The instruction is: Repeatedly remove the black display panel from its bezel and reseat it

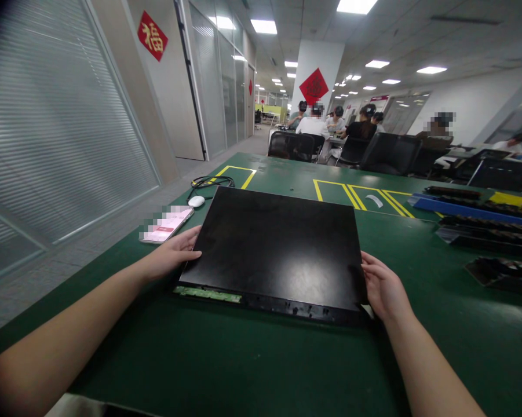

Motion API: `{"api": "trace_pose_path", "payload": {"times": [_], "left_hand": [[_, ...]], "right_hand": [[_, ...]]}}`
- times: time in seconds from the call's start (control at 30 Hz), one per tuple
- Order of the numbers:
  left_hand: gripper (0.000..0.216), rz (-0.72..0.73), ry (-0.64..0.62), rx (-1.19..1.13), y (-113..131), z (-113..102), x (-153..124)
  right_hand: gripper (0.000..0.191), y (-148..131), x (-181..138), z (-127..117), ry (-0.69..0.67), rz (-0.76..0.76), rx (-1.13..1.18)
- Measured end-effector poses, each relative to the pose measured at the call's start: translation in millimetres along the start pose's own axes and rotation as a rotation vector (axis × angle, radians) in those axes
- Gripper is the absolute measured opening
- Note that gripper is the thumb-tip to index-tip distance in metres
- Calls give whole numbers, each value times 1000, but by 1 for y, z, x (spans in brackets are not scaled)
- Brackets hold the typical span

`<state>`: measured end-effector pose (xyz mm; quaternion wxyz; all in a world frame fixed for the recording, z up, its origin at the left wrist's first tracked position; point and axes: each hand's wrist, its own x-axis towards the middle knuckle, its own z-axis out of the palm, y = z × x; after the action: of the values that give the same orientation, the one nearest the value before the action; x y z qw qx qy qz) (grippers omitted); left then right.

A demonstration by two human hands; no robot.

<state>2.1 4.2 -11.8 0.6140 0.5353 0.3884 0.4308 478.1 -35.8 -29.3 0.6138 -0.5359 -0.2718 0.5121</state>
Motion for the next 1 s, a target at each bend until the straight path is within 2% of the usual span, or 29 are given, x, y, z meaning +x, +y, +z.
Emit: {"api": "trace_pose_path", "payload": {"times": [0.2,0.37,0.6,1.0], "left_hand": [[80,0,-4,-20,0,1,0],[81,-1,-10,-37,-1,1,0],[79,-4,13,-23,-2,0,1],[75,-6,0,12,2,2,0]], "right_hand": [[36,-1,-1,2,-17,-11,-29],[37,0,-2,3,19,-2,-13],[35,1,3,-3,-5,-29,-63],[36,1,2,-3,3,3,-53]]}}
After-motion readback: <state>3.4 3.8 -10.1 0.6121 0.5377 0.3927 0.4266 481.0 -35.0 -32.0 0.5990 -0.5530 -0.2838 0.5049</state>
